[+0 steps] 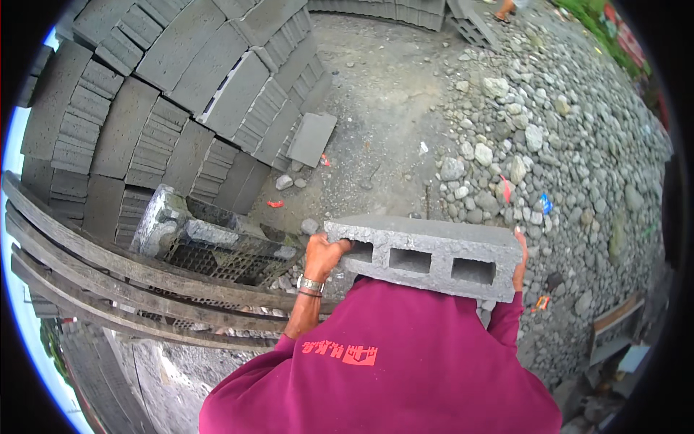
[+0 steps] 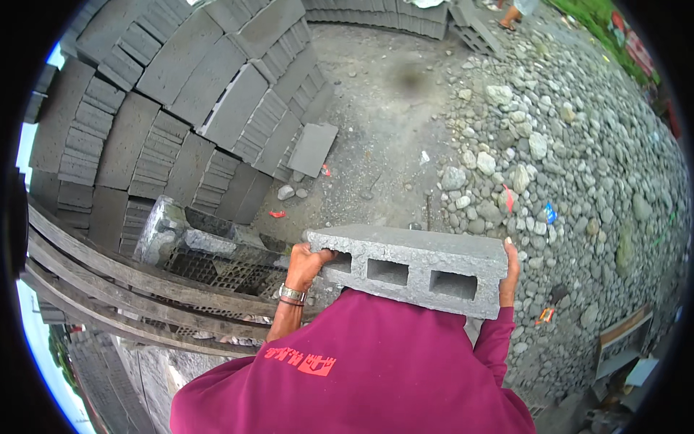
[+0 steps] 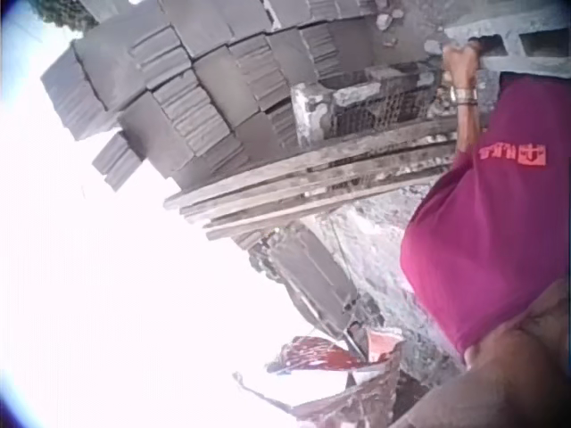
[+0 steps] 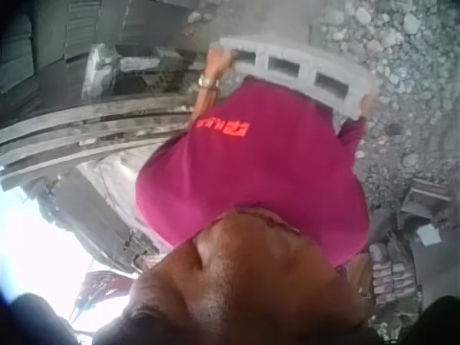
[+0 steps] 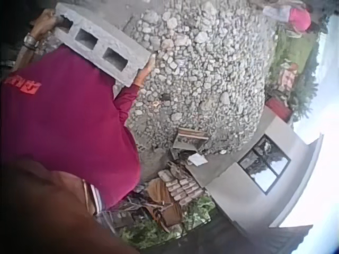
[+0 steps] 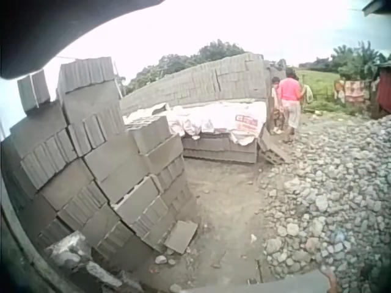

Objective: The person carries a cinder block by hand from a small pile and stacks it onto a larger row of blocks.

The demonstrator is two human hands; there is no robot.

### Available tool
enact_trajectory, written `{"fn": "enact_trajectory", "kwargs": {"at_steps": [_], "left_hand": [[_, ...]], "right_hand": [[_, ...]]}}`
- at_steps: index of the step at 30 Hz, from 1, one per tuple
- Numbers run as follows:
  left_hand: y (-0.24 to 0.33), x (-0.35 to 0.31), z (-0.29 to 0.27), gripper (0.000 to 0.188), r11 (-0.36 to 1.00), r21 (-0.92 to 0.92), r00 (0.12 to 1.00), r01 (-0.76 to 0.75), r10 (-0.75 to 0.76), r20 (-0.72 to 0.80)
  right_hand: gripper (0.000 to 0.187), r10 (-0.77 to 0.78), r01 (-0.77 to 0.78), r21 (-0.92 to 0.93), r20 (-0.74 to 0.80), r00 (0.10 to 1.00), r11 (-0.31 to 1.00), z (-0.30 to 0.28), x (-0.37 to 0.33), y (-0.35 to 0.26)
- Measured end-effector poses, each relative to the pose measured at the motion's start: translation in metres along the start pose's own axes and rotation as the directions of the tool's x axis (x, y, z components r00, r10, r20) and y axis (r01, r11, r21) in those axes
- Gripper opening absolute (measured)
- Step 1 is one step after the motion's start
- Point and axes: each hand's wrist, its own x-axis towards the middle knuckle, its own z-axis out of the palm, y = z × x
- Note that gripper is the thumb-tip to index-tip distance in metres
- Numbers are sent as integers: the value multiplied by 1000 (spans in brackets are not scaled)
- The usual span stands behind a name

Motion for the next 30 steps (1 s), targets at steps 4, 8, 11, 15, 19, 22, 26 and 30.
{"fn": "enact_trajectory", "kwargs": {"at_steps": [4,8,11,15,19,22,26,30], "left_hand": [[21,94,20,33,992,-38,987,119,-123,-104],[104,178,25,37,969,-34,937,244,-245,-249],[120,256,33,25,944,-63,886,325,-327,-327],[170,383,47,31,941,-77,854,330,-332,-401],[252,475,47,42,877,-196,809,438,-480,-340],[291,536,57,44,861,-200,759,468,-507,-408],[349,621,69,40,834,-316,701,453,-552,-452],[364,718,114,33,793,-489,598,363,-600,-531]], "right_hand": [[37,94,-87,-105,58,994,991,18,172,-21],[38,170,-116,-258,197,966,959,129,311,-57],[35,-28,119,-326,272,962,938,204,424,-55],[38,242,-95,-341,420,875,935,267,598,-65],[39,251,-51,-423,431,867,905,393,675,-95],[37,376,-150,-487,409,832,861,496,736,-117],[35,346,-24,-592,438,830,806,534,922,-108],[36,572,-160,-714,383,725,681,647,1019,-105]]}}
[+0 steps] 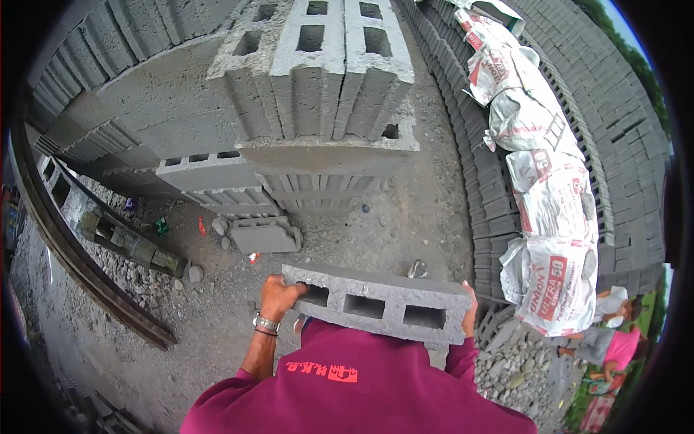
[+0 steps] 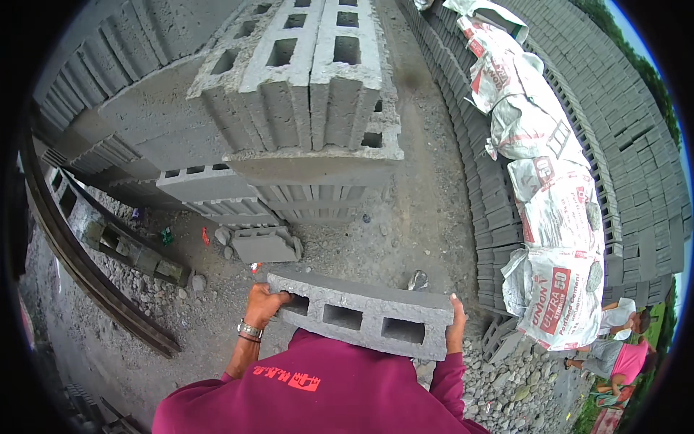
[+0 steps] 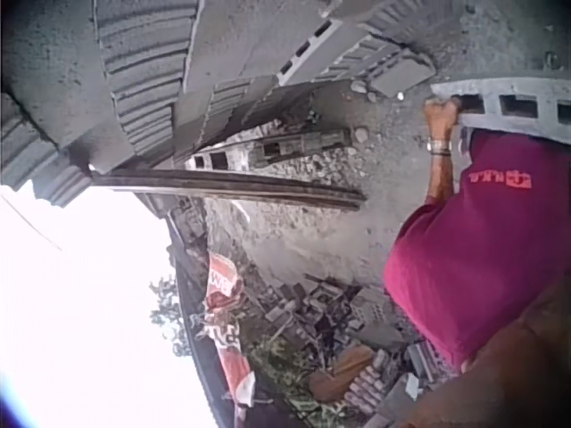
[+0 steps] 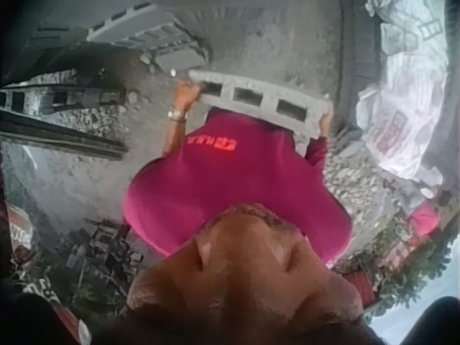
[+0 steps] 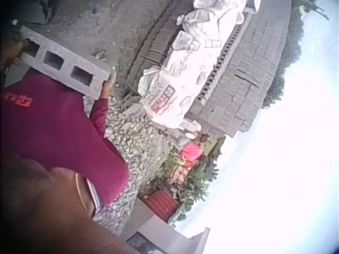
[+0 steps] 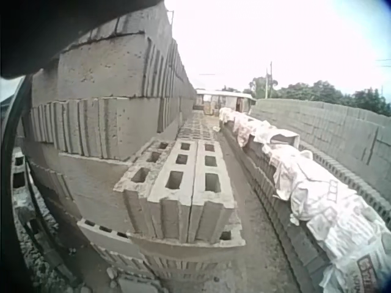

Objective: The person carries a cinder block by hand from a small pile and stacks it onto a larger row of blocks.

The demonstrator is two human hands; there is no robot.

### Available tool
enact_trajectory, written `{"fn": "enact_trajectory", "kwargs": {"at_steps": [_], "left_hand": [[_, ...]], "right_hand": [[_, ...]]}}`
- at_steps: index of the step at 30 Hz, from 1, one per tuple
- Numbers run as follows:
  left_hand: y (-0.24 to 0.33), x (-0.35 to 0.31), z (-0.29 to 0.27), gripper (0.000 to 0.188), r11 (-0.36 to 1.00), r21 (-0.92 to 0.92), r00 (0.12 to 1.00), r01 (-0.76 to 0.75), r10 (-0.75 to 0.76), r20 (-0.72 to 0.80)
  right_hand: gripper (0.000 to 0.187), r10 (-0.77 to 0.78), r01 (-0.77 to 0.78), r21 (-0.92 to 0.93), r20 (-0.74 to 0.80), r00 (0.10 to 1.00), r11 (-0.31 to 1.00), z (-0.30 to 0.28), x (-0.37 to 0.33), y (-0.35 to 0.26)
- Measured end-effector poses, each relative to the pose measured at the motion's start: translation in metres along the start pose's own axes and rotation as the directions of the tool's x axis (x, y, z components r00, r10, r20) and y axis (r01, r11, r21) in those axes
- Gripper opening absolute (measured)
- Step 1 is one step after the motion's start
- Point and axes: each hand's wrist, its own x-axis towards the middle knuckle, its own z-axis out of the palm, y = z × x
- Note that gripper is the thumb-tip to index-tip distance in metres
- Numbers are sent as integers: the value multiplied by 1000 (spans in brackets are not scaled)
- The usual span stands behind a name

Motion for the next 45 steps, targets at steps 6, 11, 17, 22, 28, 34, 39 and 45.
{"fn": "enact_trajectory", "kwargs": {"at_steps": [6,11,17,22,28,34,39,45], "left_hand": [[87,9,149,17,903,-429,986,21,-90,-139],[178,-10,235,27,894,-434,900,110,-275,-337],[247,-8,300,32,829,-543,789,132,-419,-449],[325,-11,323,31,749,-662,655,-9,-496,-570],[411,-46,316,33,812,-573,465,114,-553,-691],[482,-61,295,25,860,-511,250,-5,-493,-833],[516,-46,262,45,898,-406,92,168,-425,-901],[552,1,220,55,894,-374,27,248,-392,-920]], "right_hand": [[32,47,-29,-159,114,992,987,29,142,-148],[34,94,26,-387,288,953,922,30,272,-249],[34,69,246,-478,550,832,843,80,402,-315],[34,102,340,-473,690,716,813,149,430,-356],[31,102,634,-249,960,259,732,230,476,-385],[36,57,631,28,992,-113,775,349,473,-414],[39,121,199,-82,974,-193,977,457,482,-403],[45,337,-65,-346,934,-116,936,551,473,-382]]}}
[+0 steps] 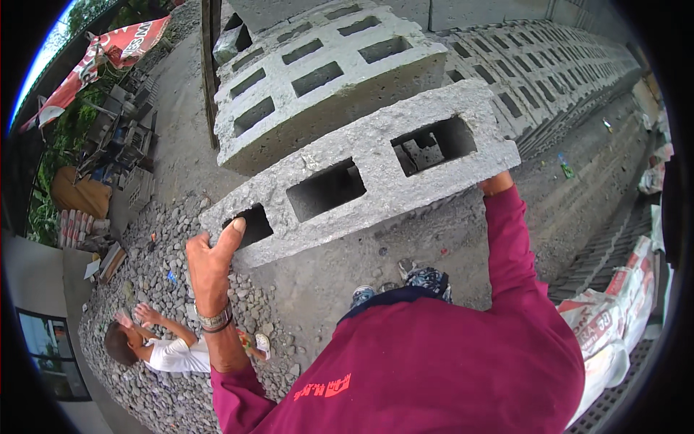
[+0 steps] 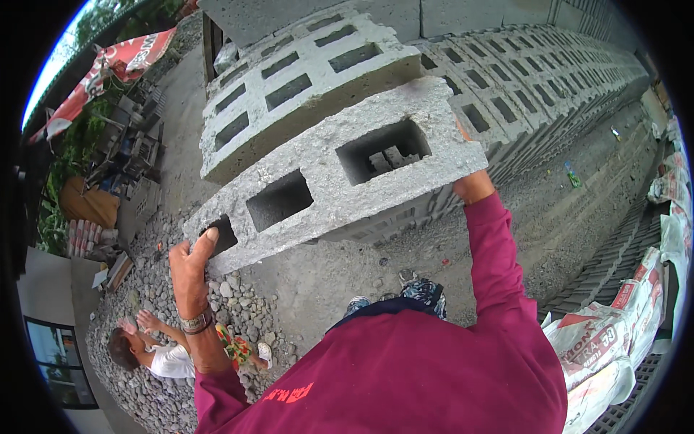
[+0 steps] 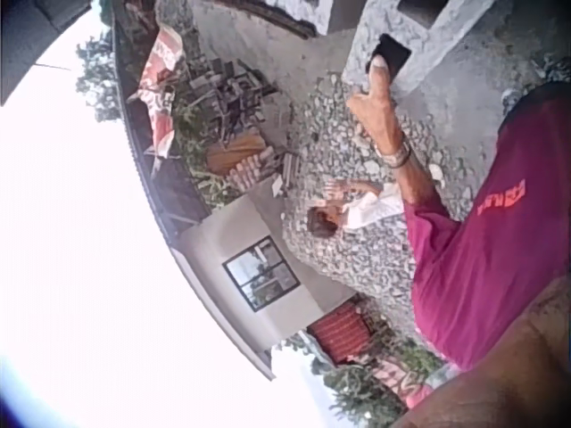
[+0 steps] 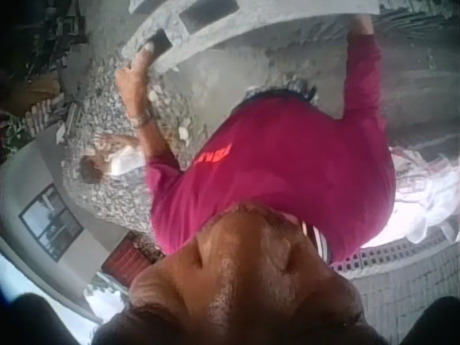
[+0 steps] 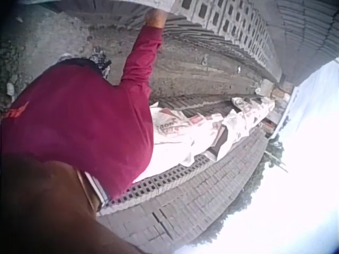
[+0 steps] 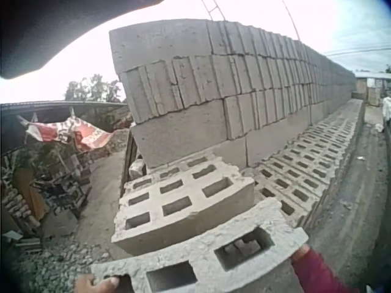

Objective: The person carries a cinder block by hand from a small pile and stacks it onto a larger row of blocks.

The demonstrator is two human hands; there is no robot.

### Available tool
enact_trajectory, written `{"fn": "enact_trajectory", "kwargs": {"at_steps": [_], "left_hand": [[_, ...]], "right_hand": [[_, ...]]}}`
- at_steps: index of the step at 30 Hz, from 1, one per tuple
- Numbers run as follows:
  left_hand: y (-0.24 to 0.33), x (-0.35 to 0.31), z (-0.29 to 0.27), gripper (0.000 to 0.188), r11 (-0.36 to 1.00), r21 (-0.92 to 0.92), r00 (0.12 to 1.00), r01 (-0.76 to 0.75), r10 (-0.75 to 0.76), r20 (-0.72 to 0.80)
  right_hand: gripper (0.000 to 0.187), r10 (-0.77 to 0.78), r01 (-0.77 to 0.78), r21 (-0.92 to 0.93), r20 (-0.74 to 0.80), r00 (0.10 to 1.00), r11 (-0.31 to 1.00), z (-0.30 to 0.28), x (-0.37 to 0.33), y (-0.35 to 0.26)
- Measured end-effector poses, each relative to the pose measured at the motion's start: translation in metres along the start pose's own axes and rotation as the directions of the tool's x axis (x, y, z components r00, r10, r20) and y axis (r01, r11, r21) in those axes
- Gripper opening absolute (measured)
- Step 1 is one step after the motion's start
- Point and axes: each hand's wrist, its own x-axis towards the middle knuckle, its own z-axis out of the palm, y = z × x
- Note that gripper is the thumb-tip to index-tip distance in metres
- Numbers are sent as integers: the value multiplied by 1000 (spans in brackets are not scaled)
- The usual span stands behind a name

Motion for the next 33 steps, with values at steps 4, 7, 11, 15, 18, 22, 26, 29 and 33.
{"fn": "enact_trajectory", "kwargs": {"at_steps": [4,7,11,15,18,22,26,29,33], "left_hand": [[37,14,20,51,999,25,1000,21,-22,19],[58,20,36,48,990,-139,999,38,-34,32],[38,43,40,54,993,119,999,-6,2,35],[24,57,41,56,999,44,998,17,-19,66],[1,56,35,49,994,-8,994,-110,110,-28],[-26,53,40,46,788,-610,997,81,-68,45],[-50,22,67,53,475,-880,998,-11,-52,-40],[-132,17,121,57,748,-583,905,-315,52,-422],[-150,35,164,56,347,-871,925,-348,-27,-380]], "right_hand": [[48,92,-90,-186,3,996,978,-23,28,7],[54,128,-136,-233,-50,990,963,-28,47,21],[43,-130,243,-893,208,969,379,-155,88,86],[48,-107,133,-918,100,989,374,-90,84,37],[69,11,-54,-924,-54,998,378,-16,77,-29],[89,-174,-61,-751,-230,958,657,-13,76,-14],[58,-408,359,-243,-194,892,901,-3,56,1],[48,-493,487,-89,-56,868,869,23,33,2],[49,-588,574,-144,-89,804,806,31,34,18]]}}
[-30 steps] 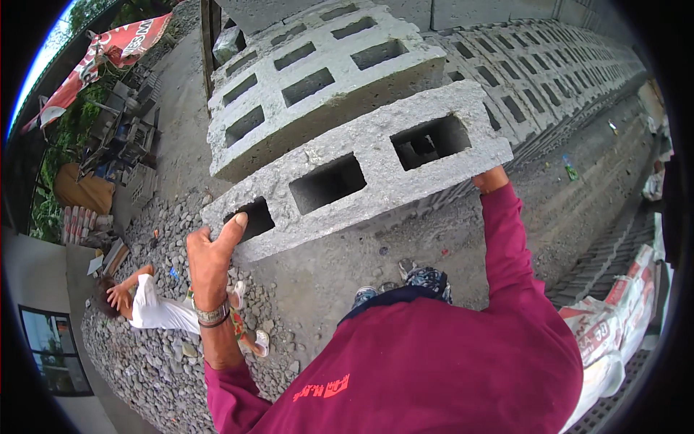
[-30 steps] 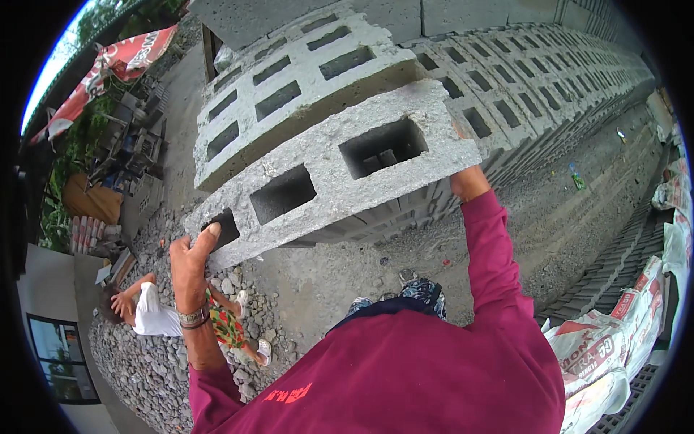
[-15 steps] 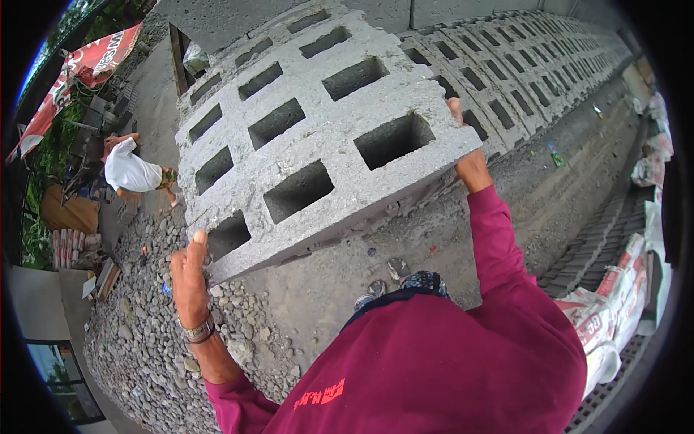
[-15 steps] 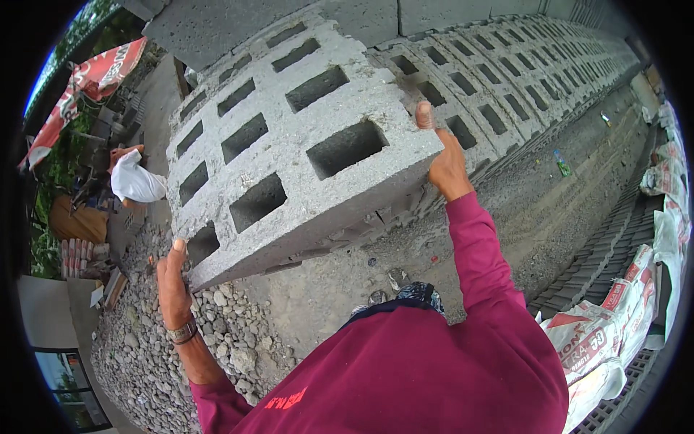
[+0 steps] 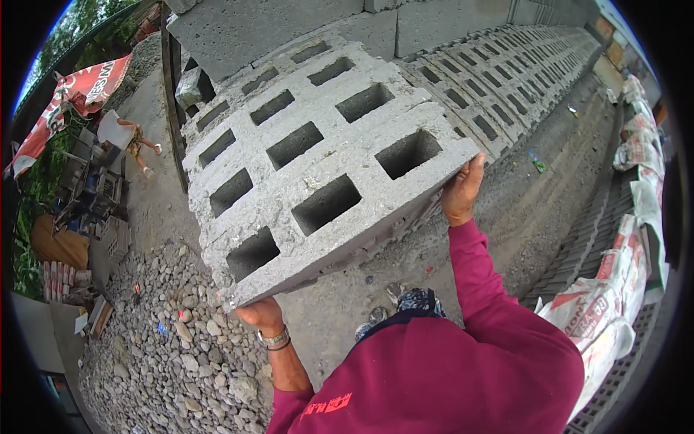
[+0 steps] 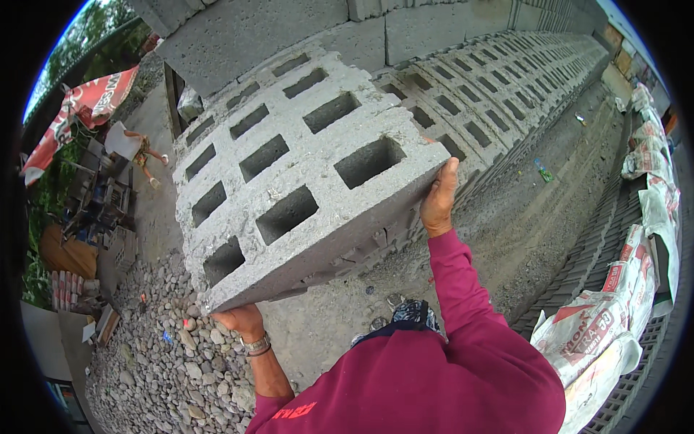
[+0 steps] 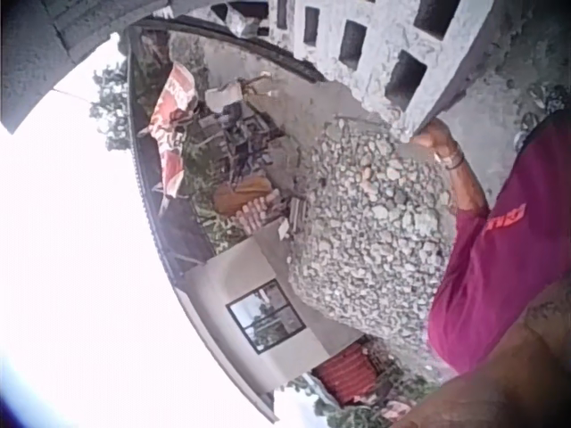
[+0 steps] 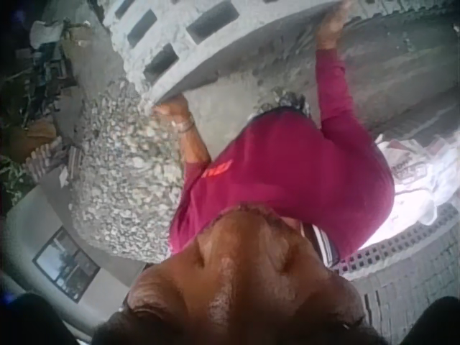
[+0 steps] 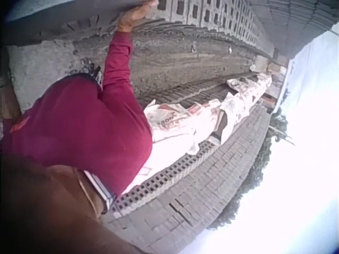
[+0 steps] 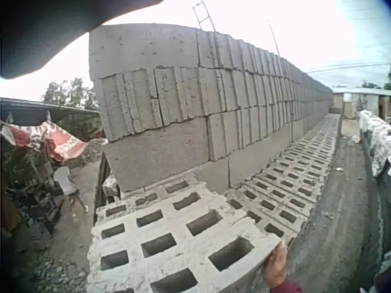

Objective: The person carries a cinder block by hand from a small pile and stacks it onto a larger row of blocks.

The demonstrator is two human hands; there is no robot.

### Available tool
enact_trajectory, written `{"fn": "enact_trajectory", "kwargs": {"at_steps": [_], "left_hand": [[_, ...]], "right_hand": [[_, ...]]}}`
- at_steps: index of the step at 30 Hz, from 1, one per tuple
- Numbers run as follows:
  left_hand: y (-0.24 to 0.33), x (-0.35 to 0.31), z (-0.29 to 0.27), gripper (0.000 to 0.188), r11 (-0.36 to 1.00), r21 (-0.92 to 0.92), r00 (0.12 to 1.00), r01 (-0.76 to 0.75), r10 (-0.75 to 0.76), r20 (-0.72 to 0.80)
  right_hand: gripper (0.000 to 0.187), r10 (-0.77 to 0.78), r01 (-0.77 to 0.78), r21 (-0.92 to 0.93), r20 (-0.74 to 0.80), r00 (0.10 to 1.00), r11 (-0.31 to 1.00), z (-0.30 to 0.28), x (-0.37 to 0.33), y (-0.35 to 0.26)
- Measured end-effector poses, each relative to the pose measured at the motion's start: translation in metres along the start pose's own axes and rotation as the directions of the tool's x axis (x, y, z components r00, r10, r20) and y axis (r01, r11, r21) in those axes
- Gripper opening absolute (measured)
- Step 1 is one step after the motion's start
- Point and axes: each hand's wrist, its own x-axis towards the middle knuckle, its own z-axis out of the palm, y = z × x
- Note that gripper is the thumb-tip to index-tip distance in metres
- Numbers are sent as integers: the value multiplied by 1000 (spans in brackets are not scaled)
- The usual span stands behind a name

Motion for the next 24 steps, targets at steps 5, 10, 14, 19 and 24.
{"fn": "enact_trajectory", "kwargs": {"at_steps": [5,10,14,19,24], "left_hand": [[13,-3,40,50,990,112,996,-83,86,-20],[21,0,49,43,940,292,954,-175,235,-186],[28,-16,46,48,506,802,913,-316,391,113],[21,-18,30,64,-52,898,755,-437,522,398],[14,-16,59,52,541,801,902,-258,431,-1]], "right_hand": [[65,-145,165,-238,100,984,957,-29,2,28],[72,-110,115,-77,66,992,990,-22,-2,33],[89,-85,64,-228,-86,993,972,-7,-7,14],[80,-85,46,-167,-238,968,985,-29,-19,36],[80,-119,96,-310,-56,991,946,-42,-5,37]]}}
